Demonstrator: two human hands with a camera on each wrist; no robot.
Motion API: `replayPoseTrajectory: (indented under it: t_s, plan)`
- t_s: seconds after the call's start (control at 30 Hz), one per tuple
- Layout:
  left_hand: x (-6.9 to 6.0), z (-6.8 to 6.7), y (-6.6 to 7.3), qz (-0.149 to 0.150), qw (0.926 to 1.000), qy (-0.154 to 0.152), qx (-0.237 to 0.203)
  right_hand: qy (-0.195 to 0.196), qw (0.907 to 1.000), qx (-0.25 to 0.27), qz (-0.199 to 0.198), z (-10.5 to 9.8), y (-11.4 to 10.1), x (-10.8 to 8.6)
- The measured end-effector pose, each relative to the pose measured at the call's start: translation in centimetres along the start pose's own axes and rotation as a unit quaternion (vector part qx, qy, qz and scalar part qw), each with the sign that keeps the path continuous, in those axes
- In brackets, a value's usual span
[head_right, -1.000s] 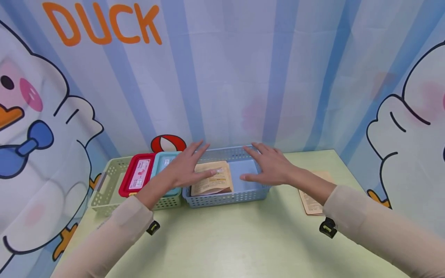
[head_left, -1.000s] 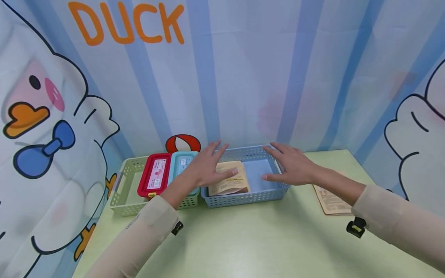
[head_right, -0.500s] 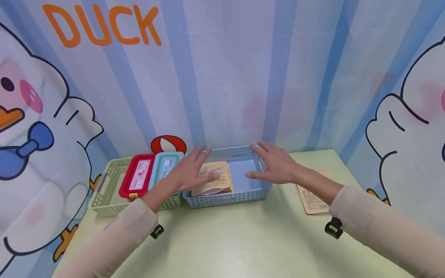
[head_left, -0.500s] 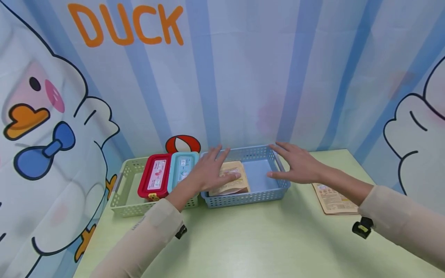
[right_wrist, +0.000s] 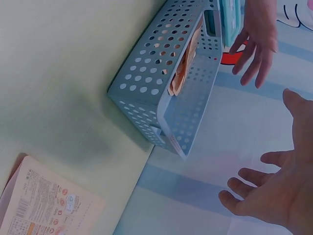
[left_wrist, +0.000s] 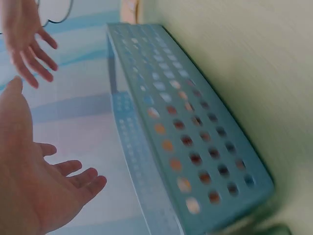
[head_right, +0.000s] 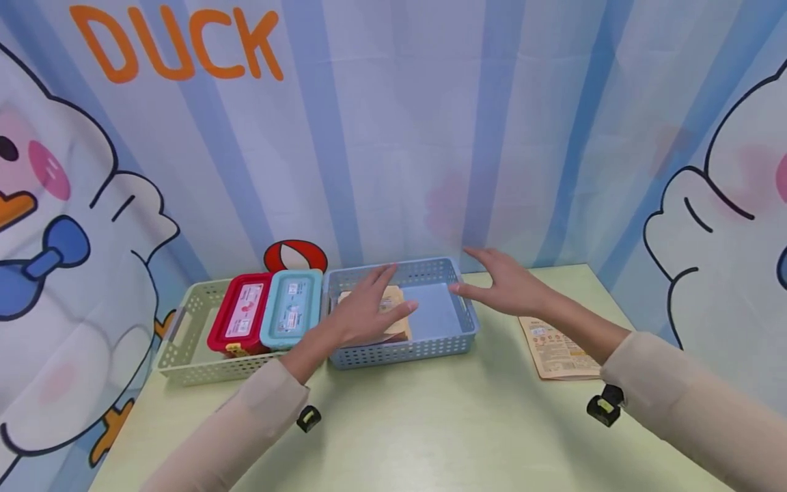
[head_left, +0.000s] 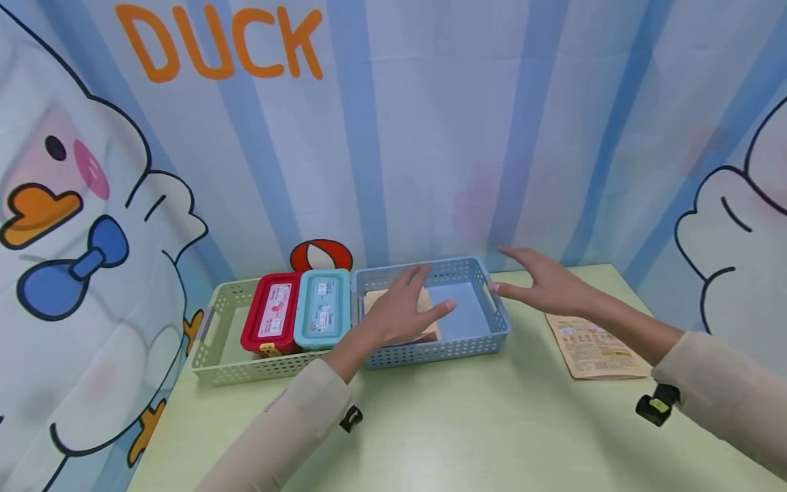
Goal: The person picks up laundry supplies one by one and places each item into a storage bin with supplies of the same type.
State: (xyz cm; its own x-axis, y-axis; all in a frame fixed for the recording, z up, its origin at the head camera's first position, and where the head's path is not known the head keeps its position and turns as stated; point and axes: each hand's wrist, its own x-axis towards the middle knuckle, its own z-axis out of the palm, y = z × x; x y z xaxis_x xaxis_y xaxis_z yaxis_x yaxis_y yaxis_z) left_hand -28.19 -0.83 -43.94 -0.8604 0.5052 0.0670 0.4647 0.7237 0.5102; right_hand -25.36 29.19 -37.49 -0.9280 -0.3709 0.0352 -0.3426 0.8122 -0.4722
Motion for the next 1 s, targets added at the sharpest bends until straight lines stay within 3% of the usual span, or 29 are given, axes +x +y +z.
replayPoseTrajectory:
  t_s: [0.1, 0.2, 0.5, 1.0]
  plan:
    - [0.2, 0.5, 1.1, 0.003, 0.9981, 0.006, -0.062, 0.001, 0.9998, 0.014, 0.015, -0.3, 0.2, -0.2]
    - [0.4, 1.4, 2.4, 0.009, 0.9957, 0.014, -0.091, 0.003, 0.9993, 0.025, 0.028, -0.6, 0.8, -0.5]
    - [1.0, 3.5, 6.0, 0.027, 0.9909, 0.005, -0.132, 0.008, 0.9961, 0.062, 0.062, -1.0, 3.1, -1.2]
    - [2.0, 6.7, 9.4, 0.046, 0.9868, -0.009, -0.155, 0.021, 0.995, 0.04, 0.089, -0.5, 8.2, -2.1]
